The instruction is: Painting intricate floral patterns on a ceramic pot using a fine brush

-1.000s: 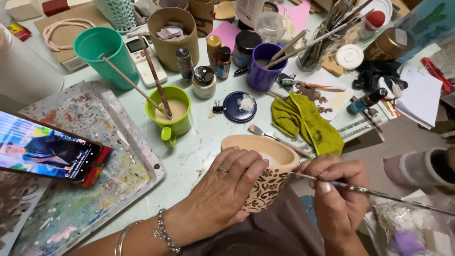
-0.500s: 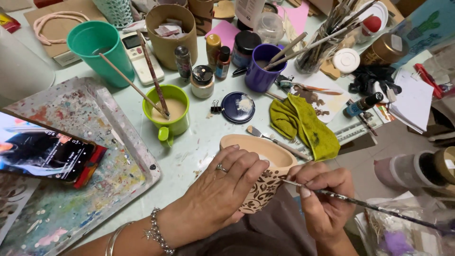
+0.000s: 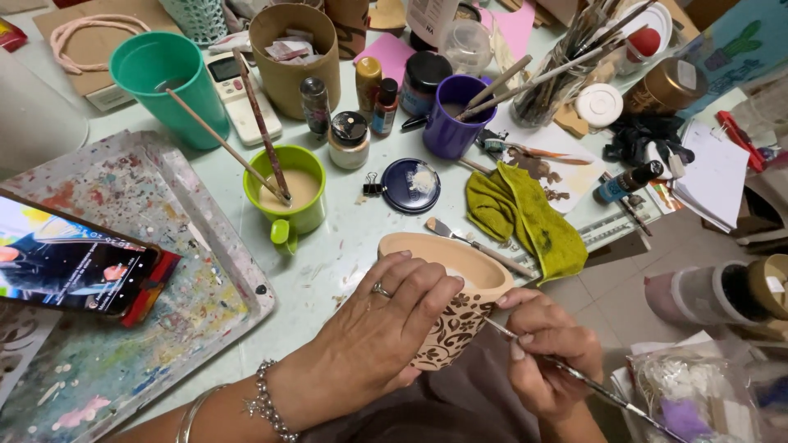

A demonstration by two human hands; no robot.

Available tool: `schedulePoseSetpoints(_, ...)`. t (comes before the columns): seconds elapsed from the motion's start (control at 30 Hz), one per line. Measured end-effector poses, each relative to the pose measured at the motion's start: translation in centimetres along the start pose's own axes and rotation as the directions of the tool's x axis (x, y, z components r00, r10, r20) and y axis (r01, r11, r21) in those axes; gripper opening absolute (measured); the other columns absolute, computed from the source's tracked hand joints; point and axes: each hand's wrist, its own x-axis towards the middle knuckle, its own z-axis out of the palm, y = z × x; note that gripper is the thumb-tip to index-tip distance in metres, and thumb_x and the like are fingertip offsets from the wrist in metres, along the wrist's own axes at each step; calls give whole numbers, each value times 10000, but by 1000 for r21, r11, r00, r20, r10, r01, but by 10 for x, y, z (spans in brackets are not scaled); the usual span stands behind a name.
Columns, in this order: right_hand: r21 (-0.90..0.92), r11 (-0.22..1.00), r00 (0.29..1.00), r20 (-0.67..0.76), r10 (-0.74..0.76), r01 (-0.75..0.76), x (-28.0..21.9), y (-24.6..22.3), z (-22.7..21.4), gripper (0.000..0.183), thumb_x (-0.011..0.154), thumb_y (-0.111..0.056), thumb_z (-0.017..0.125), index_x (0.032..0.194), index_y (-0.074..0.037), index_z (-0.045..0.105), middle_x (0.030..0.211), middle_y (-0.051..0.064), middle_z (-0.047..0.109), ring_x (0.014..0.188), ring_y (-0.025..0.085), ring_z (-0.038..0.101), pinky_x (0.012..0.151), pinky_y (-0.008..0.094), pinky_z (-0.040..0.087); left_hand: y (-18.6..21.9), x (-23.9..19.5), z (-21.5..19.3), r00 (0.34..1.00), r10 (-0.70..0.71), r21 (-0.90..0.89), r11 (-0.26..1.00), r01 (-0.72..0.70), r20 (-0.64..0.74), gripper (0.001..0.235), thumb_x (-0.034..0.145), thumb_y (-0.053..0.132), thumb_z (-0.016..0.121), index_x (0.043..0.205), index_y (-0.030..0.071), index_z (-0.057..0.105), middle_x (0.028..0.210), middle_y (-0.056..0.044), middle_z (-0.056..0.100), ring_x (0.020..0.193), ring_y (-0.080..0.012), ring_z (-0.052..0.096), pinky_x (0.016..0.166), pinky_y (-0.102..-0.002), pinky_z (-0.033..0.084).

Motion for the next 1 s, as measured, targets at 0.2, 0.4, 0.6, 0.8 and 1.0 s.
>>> schedulePoseSetpoints(0.2,-36,998,998,38,-55,56,3,1,2,111,752,-20,483,792,-80,398,631,107,481,576,171,491,778,403,517,-1,0,2,1000,-6,-8,1000,6,0,1048,425,277,871,1268,-6,317,1189,-134,402,1120,-274,421,1060,-436,260)
schedulePoseSetpoints(0.4,-26,998,997,60,-52,53,4,2,1,99,769,-46,498,815,-83,417,632,100,488,577,176,489,783,401,503,-1,0,0,1000,-10,-10,1000,10,2,1033,432,284,870,1259,-8,325,1185,-136,398,1105,-295,412,1048,-440,266)
schedulePoseSetpoints(0.6,-32,998,995,89,-54,57,4,3,-1,115,764,-27,487,821,-82,404,660,111,488,608,190,494,804,413,499,-1,0,0,1000,-21,-5,1000,21,7,1059,410,291,879,1260,-6,323,1184,-133,400,1100,-298,414,1047,-433,262)
schedulePoseSetpoints(0.8,-32,998,995,86,-43,46,5,1,1,102,761,-25,493,804,-72,414,653,112,487,599,196,488,783,411,503,-2,0,0,1000,-19,-28,999,19,5,1072,395,280,885,1260,-11,323,1183,-137,403,1107,-293,416,1053,-442,257)
schedulePoseSetpoints(1.0,-38,997,995,69,-66,69,5,2,2,105,750,-20,488,804,-70,413,646,113,481,601,199,491,771,397,504,-2,0,-1,1000,-29,-46,999,29,0,1080,392,287,893,1264,-6,326,1191,-140,398,1102,-310,412,1048,-447,268)
